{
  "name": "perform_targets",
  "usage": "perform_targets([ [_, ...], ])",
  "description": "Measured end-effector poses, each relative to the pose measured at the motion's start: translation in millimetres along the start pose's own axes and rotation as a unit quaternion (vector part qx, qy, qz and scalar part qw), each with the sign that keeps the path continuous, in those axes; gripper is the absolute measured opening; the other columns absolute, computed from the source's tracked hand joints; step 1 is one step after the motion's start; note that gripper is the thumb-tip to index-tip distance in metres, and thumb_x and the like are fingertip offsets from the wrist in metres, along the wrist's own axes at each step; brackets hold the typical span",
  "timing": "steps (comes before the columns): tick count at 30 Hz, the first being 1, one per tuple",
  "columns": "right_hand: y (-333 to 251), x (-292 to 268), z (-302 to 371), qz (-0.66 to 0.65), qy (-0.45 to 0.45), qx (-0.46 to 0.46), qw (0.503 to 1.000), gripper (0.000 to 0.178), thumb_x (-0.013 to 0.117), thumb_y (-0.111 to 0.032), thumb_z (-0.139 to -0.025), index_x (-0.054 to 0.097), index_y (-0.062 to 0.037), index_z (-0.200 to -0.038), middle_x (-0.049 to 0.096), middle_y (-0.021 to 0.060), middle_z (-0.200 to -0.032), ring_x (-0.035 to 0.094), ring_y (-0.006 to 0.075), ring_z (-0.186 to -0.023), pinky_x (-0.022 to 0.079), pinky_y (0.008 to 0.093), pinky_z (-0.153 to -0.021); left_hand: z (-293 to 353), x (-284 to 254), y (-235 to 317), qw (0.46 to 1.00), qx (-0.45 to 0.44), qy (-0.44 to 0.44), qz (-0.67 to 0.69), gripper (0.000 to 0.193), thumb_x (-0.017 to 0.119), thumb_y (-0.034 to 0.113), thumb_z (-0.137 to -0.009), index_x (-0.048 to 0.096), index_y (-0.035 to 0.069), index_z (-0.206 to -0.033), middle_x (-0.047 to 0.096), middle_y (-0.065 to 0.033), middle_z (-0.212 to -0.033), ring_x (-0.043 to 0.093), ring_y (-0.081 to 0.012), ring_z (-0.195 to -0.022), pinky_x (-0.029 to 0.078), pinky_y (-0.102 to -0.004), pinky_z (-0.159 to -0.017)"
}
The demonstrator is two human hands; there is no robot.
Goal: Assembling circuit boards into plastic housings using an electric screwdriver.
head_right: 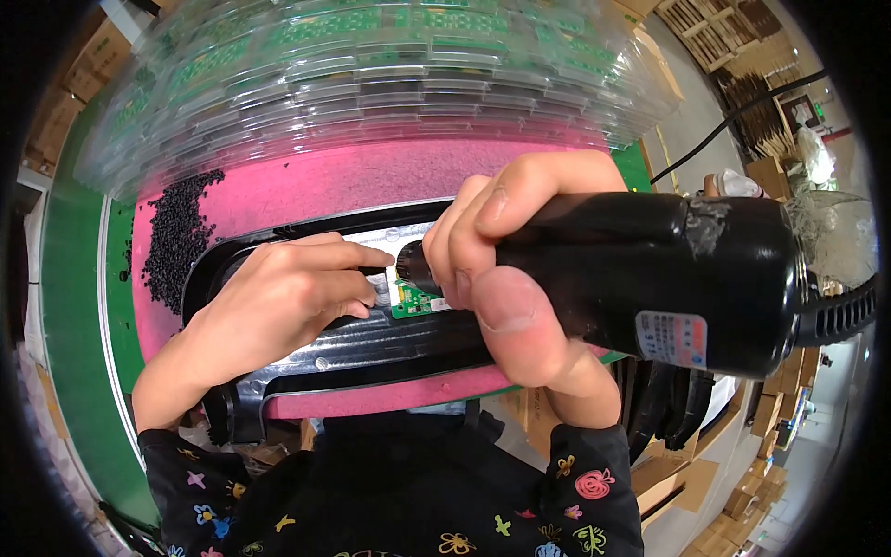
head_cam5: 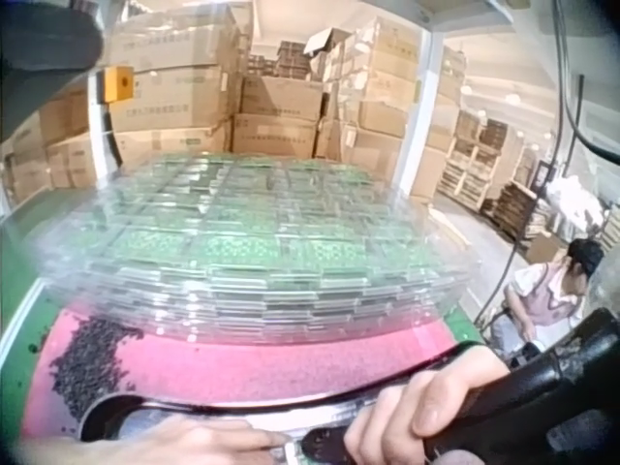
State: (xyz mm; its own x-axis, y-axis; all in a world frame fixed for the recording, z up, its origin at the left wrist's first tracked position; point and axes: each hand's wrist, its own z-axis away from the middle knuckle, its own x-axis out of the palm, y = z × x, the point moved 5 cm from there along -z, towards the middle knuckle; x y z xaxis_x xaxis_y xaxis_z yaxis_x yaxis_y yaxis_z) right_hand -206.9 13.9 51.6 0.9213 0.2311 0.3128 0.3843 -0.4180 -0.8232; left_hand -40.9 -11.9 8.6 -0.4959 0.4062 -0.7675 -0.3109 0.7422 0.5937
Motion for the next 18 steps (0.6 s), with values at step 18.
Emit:
perform_targets([
  [18, -33.7, -34.4, 13.0, 0.099, 0.043, -0.029, 0.994, 0.031, 0.064, -0.02, -0.085, 0.044, -0.0045, -0.102, 0.044, 0.0019, -0.065, 0.042, 0.0113, -0.051, 0.04, 0.0273, -0.049, 1.9, -1.8, -1.3, 1.0, 0.01, -0.003, -0.008, 0.011, 0.068, 0.004, -0.075, 0.066, -0.001, -0.084, 0.067, -0.0123, -0.103, 0.064, -0.0291, -0.091, 0.054, -0.0386, -0.071],
])
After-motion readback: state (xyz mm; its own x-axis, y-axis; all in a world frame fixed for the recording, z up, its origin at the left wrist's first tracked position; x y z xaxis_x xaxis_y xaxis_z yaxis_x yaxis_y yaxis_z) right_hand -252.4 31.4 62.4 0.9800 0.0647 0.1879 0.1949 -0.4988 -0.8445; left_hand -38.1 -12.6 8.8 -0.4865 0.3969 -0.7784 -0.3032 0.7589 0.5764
